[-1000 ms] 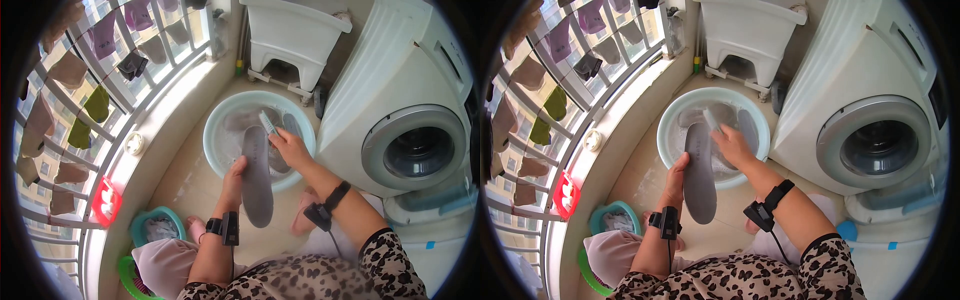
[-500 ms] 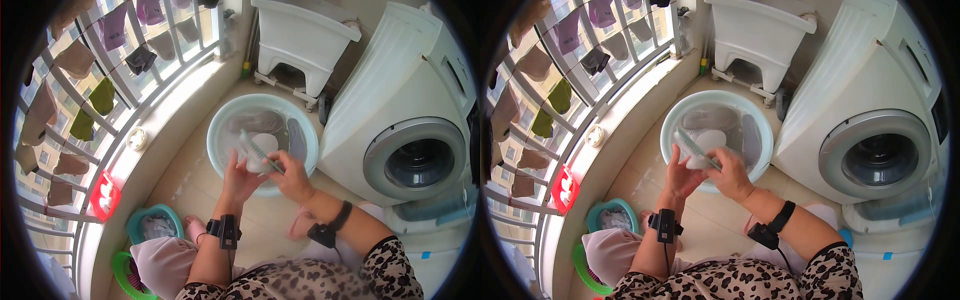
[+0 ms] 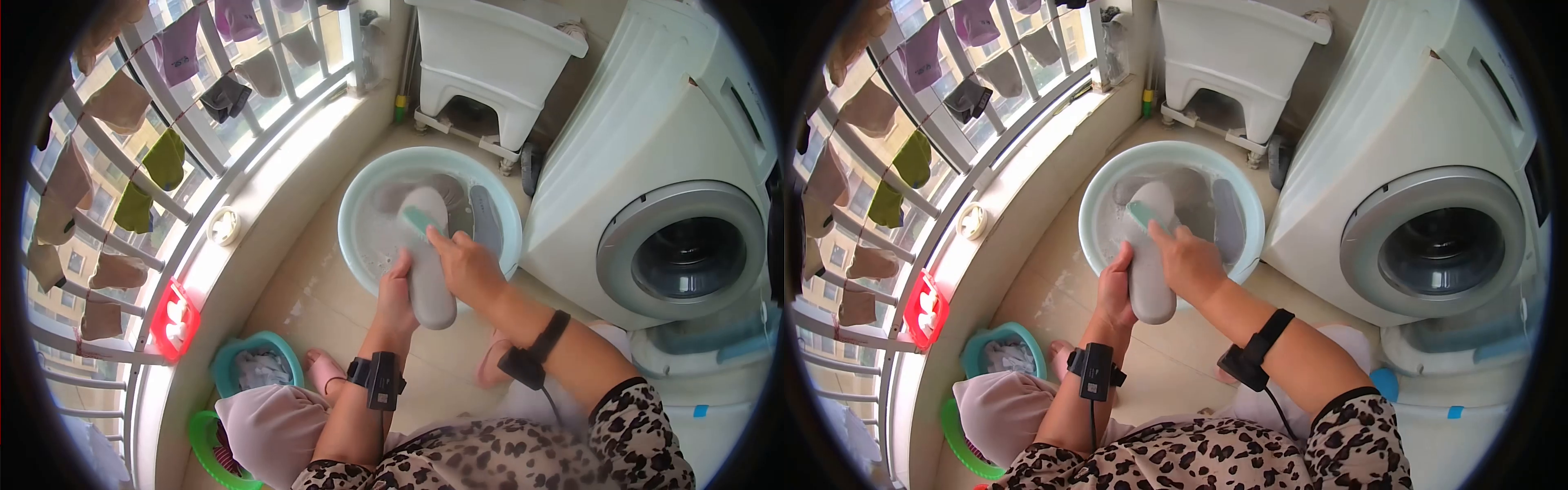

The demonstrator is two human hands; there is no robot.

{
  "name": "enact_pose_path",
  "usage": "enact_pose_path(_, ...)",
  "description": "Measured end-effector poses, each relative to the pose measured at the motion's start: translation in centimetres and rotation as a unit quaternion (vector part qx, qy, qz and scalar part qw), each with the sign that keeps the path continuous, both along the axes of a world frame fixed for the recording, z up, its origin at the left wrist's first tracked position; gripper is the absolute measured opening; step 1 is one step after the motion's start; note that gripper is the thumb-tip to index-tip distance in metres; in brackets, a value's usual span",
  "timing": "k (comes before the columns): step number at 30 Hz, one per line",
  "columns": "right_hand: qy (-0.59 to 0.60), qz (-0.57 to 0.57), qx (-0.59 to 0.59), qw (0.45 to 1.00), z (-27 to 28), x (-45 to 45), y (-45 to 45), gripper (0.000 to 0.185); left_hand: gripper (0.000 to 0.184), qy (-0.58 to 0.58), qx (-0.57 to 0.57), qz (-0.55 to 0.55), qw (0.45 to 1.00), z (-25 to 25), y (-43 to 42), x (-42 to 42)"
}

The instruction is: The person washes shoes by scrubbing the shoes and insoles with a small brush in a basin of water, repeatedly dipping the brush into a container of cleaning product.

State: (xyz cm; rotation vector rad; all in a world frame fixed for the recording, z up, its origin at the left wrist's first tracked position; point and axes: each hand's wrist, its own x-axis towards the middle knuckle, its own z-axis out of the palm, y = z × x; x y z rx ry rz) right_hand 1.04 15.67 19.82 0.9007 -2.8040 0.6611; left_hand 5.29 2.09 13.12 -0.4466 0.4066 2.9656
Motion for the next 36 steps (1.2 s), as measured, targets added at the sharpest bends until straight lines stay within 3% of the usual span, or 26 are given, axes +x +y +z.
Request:
enact_pose_path(1, 0.021, 0.026, -0.006, 0.999, -0.5, 0.3, -0.1, 0.045, 0.049, -0.019, -0.025, 0.009, 0.999, -0.2, -0.2, 0.1)
enact_pose_path(4, -0.062, 0.127, -0.024, 0.990, -2.4, 5.9, 0.4, 0.045, 0.049, -0.037, -0.067, 0.005, 0.997, 0.2, -1.7, 0.1)
enact_pose_path(9, -0.074, 0.044, 0.078, 0.993, -1.0, 2.1, 0.9, 0.046, 0.049, -0.004, -0.090, 0.003, 0.996, 0.6, -0.3, 0.7)
enact_pose_path(11, -0.087, -0.026, 0.049, 0.995, -2.6, -1.8, 1.1, 0.043, 0.046, 0.033, -0.110, -0.013, 0.993, 1.9, 0.8, 1.0)
enact_pose_path(13, -0.168, -0.016, -0.097, 0.981, -4.4, -1.6, 1.8, 0.039, 0.044, 0.048, -0.135, -0.016, 0.990, 3.4, 0.4, 0.6)
enact_pose_path(14, -0.205, -0.005, -0.163, 0.965, -5.1, -1.4, 2.0, 0.038, 0.043, 0.057, -0.143, -0.011, 0.988, 3.9, 0.1, 0.2)
enact_pose_path(15, -0.272, -0.068, -0.271, 0.921, -4.4, -0.8, 1.1, 0.035, 0.042, 0.068, -0.129, 0.006, 0.989, 3.8, -0.2, 0.2)
enact_pose_path(19, -0.359, -0.183, -0.368, 0.838, -2.5, -1.4, 1.6, 0.043, 0.034, 0.075, -0.136, 0.035, 0.987, 3.3, -0.7, 0.5)
enact_pose_path(23, -0.318, -0.079, -0.319, 0.889, -1.1, -0.4, 0.4, 0.050, 0.039, 0.113, -0.184, -0.018, 0.976, 2.3, -0.9, 0.5)
enact_pose_path(25, -0.380, -0.058, -0.362, 0.849, 0.2, 0.7, 0.0, 0.051, 0.040, 0.100, -0.192, -0.024, 0.976, 3.2, -0.9, 0.6)
enact_pose_path(27, -0.405, -0.031, -0.335, 0.850, 0.2, 0.6, 0.2, 0.053, 0.039, 0.082, -0.193, -0.019, 0.978, 3.4, -1.2, 0.5)
enact_pose_path(30, -0.329, 0.022, -0.330, 0.884, -0.8, 1.6, 0.3, 0.051, 0.034, 0.059, -0.191, 0.016, 0.980, 2.9, -1.7, 0.2)
enact_pose_path(31, -0.220, 0.012, -0.255, 0.941, -0.9, 2.3, 0.5, 0.047, 0.031, 0.056, -0.195, 0.040, 0.978, 2.8, -1.9, 0.0)
enact_pose_path(32, -0.160, 0.024, -0.218, 0.962, -0.8, 2.6, 0.6, 0.045, 0.029, 0.053, -0.199, 0.063, 0.977, 2.6, -2.1, -0.1)
enact_pose_path(34, -0.034, 0.051, -0.140, 0.988, -0.3, 3.3, 0.5, 0.041, 0.028, 0.035, -0.172, 0.056, 0.983, 1.9, -2.8, -0.3)
enact_pose_path(36, -0.007, 0.065, -0.053, 0.996, 0.4, 3.6, 0.4, 0.037, 0.028, 0.064, -0.135, 0.036, 0.988, 1.5, -2.5, -0.1)
